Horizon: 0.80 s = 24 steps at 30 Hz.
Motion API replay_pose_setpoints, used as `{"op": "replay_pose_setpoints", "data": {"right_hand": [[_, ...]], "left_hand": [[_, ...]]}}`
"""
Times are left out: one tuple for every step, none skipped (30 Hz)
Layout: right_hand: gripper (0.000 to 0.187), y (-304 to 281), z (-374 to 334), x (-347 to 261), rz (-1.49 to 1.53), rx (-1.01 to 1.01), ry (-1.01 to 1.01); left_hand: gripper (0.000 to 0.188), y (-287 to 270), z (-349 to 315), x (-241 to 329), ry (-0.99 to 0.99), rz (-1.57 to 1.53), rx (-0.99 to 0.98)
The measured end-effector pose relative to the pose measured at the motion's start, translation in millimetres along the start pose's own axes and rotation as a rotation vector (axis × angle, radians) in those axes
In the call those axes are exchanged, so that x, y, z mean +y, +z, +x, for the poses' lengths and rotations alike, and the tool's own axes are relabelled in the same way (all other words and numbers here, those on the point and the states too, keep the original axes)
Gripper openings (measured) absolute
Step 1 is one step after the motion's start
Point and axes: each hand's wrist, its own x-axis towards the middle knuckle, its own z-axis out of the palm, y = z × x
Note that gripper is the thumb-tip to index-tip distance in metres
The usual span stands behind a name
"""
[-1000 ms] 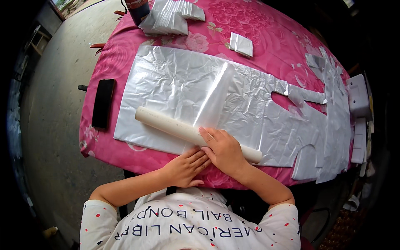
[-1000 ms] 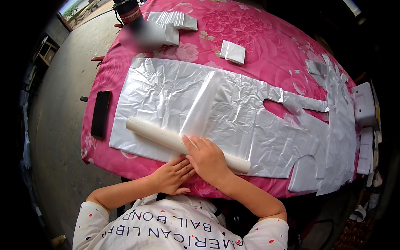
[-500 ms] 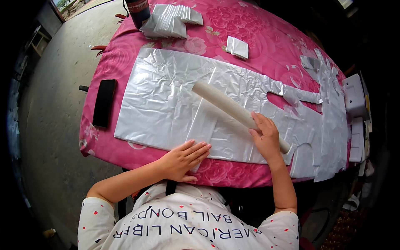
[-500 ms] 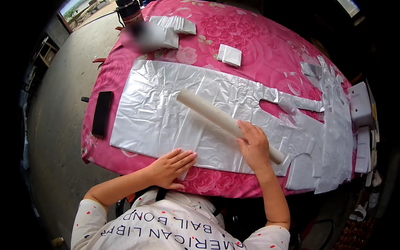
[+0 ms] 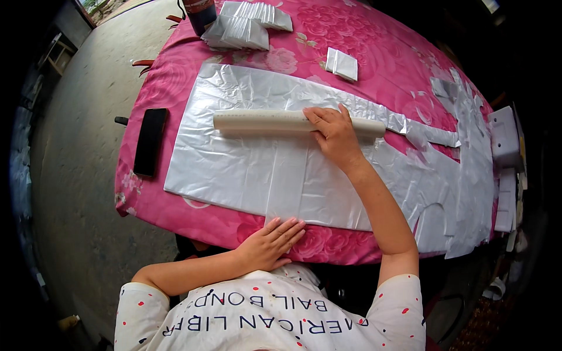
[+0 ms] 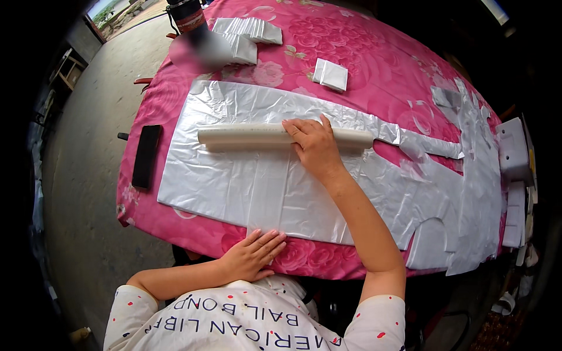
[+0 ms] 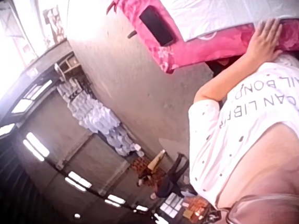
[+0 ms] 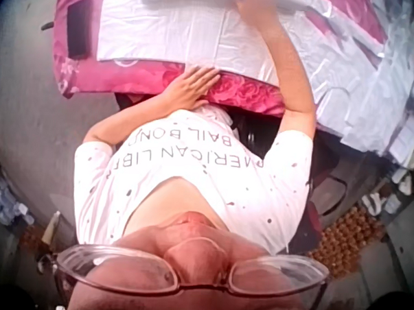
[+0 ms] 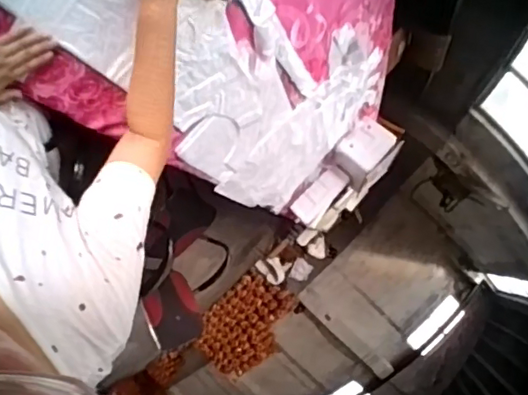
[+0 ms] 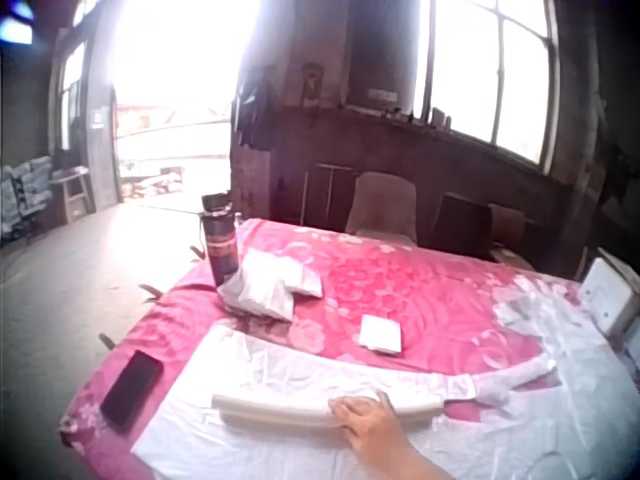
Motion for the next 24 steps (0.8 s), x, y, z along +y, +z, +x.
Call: {"op": "replay_pose_setpoints", "data": {"right_hand": [[0.049, 3.1, 11.8, 9.4, -0.006, 0.023, -0.003], [0.050, 5.4, 21.9, 17.9, -0.015, 0.046, -0.004], [0.050, 5.8, 27.9, 18.1, -0.019, 0.067, -0.006], [0.049, 5.5, 28.2, 15.7, -0.004, 0.111, -0.010], [0.048, 4.0, 27.4, 12.4, 0.010, 0.155, -0.013], [0.048, 3.1, 27.6, 5.3, 0.035, 0.199, -0.020], [0.047, 0.5, 20.0, -1.0, 0.120, 0.133, -0.047], [0.046, -3.3, 4.7, -10.6, 0.203, 0.067, -0.074], [0.046, -7.8, -13.1, -22.1, 0.289, 0.002, -0.098], [0.044, -9.3, -30.2, -36.8, 0.398, -0.078, -0.116], [0.046, -10.2, -45.2, -50.5, 0.440, -0.164, -0.137], [0.047, -7.5, -60.3, -61.0, 0.479, -0.237, -0.160], [0.049, -5.3, -71.3, -69.5, 0.455, -0.283, -0.212], [0.050, -5.3, -76.4, -76.2, 0.454, -0.293, -0.195], [0.051, -7.6, -78.9, -82.4, 0.451, -0.300, -0.179], [0.051, -9.4, -80.1, -85.8, 0.448, -0.308, -0.164], [0.053, -9.9, -80.8, -86.5, 0.440, -0.321, -0.148], [0.051, -8.9, -81.3, -87.2, 0.423, -0.289, -0.138], [0.050, -6.9, -81.8, -88.3, 0.407, -0.257, -0.128], [0.048, -5.0, -82.8, -88.6, 0.390, -0.225, -0.117], [0.045, -1.6, -84.2, -87.4, 0.391, -0.179, -0.094], [0.042, 3.1, -86.2, -85.3, 0.392, -0.133, -0.070], [0.040, 5.5, -87.1, -84.2, 0.392, -0.087, -0.046], [0.037, 6.3, -85.8, -85.9, 0.426, -0.054, -0.015]], "left_hand": [[0.068, -2.0, -0.8, -0.7, 0.008, -0.020, 0.001], [0.066, -3.8, -1.3, -1.9, 0.018, -0.040, 0.002], [0.064, -5.0, -3.4, -4.0, 0.034, -0.056, 0.039], [0.062, -6.0, -6.2, -7.1, 0.052, -0.072, 0.076], [0.060, -6.6, -9.2, -10.3, 0.072, -0.089, 0.114], [0.058, -6.7, -15.8, -12.9, 0.061, -0.117, 0.139], [0.056, -4.0, -20.8, -16.7, 0.055, -0.148, 0.172], [0.054, -2.1, -23.4, -19.6, 0.051, -0.179, 0.204], [0.046, -7.2, -22.7, -21.1, 0.047, -0.197, 0.256], [0.042, -6.4, -25.0, -22.1, 0.078, -0.176, 0.258], [0.039, -5.5, -28.0, -23.9, 0.110, -0.154, 0.261], [0.036, -4.4, -29.2, -25.0, 0.144, -0.133, 0.264], [0.032, -5.2, -29.0, -25.6, 0.141, -0.141, 0.283], [0.027, -8.3, -28.0, -27.3, 0.138, -0.149, 0.302], [0.023, -11.9, -26.8, -29.0, 0.137, -0.154, 0.322], [0.022, -14.5, -25.9, -28.9, 0.113, -0.234, 0.351], [0.020, -17.0, -24.6, -28.1, 0.088, -0.314, 0.380], [0.019, -20.7, -22.3, -28.7, 0.065, -0.390, 0.408], [0.018, -25.7, -18.9, -29.9, 0.044, -0.540, 0.473], [0.020, -31.3, -17.8, -32.7, 0.059, -0.602, 0.475], [0.023, -38.0, -17.2, -36.2, 0.072, -0.661, 0.476], [0.026, -44.8, -15.5, -40.5, 0.085, -0.721, 0.476], [0.050, -51.7, -10.7, -47.3, 0.100, -0.721, 0.498], [0.078, -62.5, -5.6, -54.1, 0.076, -0.686, 0.444]]}}
